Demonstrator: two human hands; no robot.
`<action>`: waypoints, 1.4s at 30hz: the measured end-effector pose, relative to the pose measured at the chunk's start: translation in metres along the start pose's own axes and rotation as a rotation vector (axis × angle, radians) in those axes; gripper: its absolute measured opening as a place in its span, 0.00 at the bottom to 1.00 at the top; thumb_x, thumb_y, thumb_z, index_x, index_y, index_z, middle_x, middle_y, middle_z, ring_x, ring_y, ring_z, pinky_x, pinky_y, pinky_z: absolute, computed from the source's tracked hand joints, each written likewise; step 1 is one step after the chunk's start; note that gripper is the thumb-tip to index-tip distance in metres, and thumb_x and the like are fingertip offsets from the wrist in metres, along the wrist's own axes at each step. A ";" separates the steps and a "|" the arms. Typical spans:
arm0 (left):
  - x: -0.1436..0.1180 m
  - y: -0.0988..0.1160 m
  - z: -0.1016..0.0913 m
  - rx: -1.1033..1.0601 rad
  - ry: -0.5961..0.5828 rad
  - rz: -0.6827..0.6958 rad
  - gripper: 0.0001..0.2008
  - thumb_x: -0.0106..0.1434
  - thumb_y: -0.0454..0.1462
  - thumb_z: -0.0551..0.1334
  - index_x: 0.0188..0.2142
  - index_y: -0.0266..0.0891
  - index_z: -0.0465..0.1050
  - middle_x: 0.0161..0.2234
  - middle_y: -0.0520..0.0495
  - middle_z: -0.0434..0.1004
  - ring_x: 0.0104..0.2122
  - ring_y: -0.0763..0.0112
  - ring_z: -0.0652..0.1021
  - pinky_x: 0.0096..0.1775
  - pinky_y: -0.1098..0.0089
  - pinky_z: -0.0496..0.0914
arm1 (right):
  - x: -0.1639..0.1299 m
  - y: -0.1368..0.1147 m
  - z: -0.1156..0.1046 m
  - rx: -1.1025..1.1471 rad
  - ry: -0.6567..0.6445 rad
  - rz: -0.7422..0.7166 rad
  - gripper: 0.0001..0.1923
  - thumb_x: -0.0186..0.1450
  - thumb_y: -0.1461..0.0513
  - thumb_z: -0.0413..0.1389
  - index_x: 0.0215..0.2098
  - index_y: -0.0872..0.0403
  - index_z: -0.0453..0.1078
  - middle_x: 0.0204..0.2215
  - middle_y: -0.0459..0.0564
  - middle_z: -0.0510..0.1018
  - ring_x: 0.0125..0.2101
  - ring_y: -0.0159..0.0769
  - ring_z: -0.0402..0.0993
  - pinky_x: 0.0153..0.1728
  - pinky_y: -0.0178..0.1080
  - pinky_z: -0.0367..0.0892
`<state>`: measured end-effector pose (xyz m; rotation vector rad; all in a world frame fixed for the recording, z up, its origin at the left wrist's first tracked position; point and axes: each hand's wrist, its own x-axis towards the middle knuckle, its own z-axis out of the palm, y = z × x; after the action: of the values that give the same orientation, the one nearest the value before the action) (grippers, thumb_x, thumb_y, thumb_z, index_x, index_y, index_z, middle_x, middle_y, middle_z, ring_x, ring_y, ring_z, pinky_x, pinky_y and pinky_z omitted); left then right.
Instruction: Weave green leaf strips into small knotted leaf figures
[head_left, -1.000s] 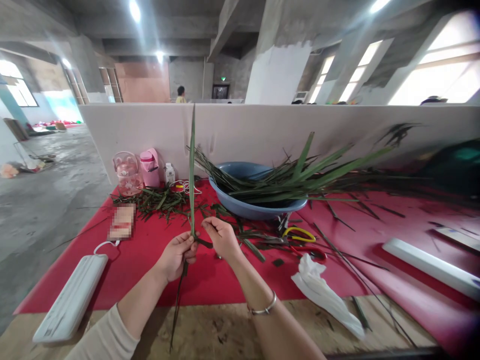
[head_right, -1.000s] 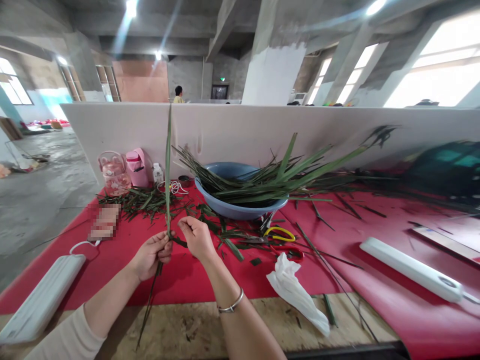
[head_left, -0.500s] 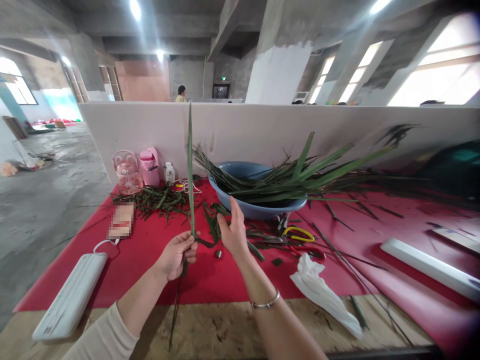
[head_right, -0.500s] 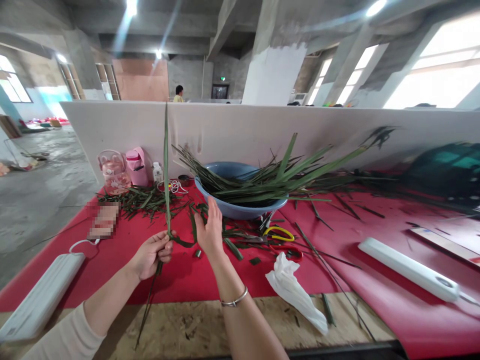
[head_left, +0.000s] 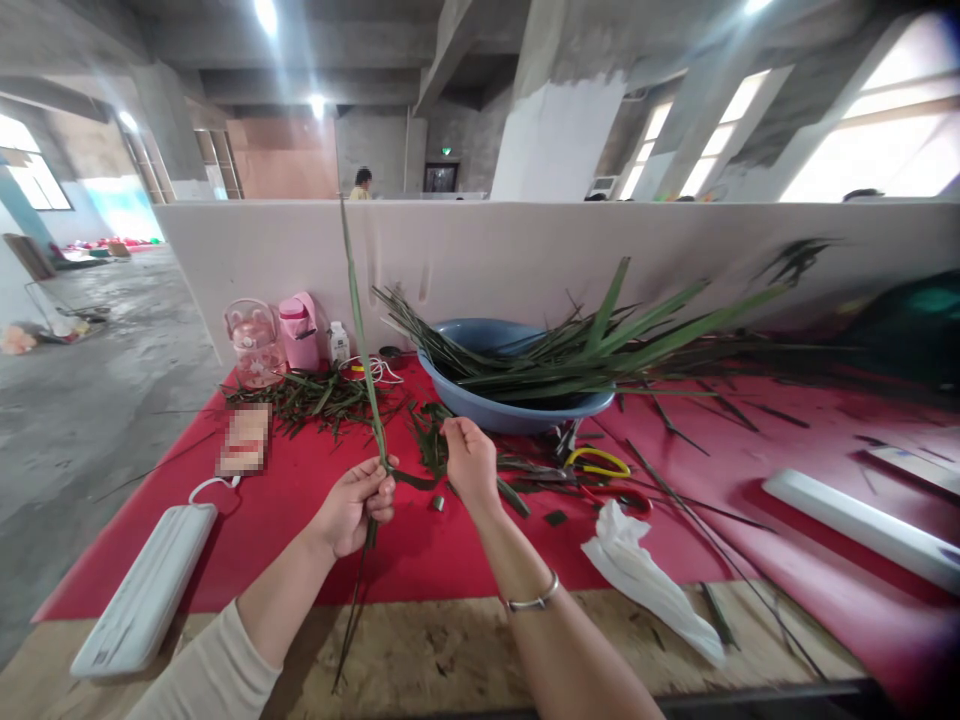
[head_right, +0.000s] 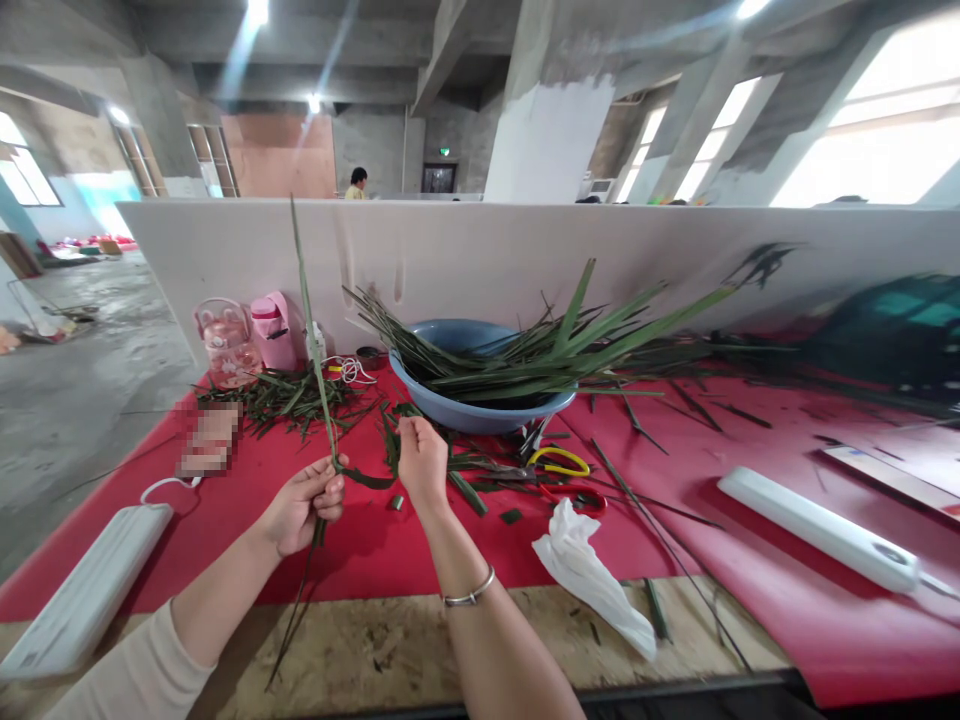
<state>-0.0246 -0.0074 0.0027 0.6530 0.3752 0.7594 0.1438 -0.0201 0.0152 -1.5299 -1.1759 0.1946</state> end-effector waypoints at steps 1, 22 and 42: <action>0.000 0.000 0.000 -0.008 -0.001 0.003 0.09 0.50 0.32 0.64 0.33 0.34 0.69 0.18 0.55 0.59 0.15 0.87 0.53 0.18 0.81 0.48 | 0.001 0.003 -0.001 -0.001 0.030 -0.016 0.14 0.61 0.57 0.44 0.33 0.57 0.67 0.23 0.48 0.71 0.25 0.33 0.67 0.28 0.35 0.63; 0.000 -0.005 -0.001 0.055 -0.060 -0.055 0.08 0.51 0.34 0.63 0.32 0.33 0.70 0.16 0.55 0.60 0.14 0.87 0.53 0.17 0.81 0.47 | -0.017 -0.021 0.005 0.017 -0.241 -0.207 0.16 0.62 0.58 0.43 0.18 0.54 0.55 0.14 0.40 0.54 0.17 0.25 0.51 0.19 0.31 0.50; 0.004 -0.009 -0.004 0.834 0.381 0.509 0.13 0.54 0.42 0.56 0.34 0.35 0.69 0.24 0.49 0.74 0.21 0.75 0.73 0.27 0.73 0.67 | -0.021 -0.010 0.008 -0.040 -0.224 -0.429 0.05 0.56 0.67 0.48 0.28 0.55 0.66 0.24 0.47 0.71 0.25 0.30 0.66 0.29 0.32 0.62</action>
<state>-0.0195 -0.0078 -0.0068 1.4253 0.9175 1.2276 0.1228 -0.0320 0.0115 -1.2764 -1.6653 0.0543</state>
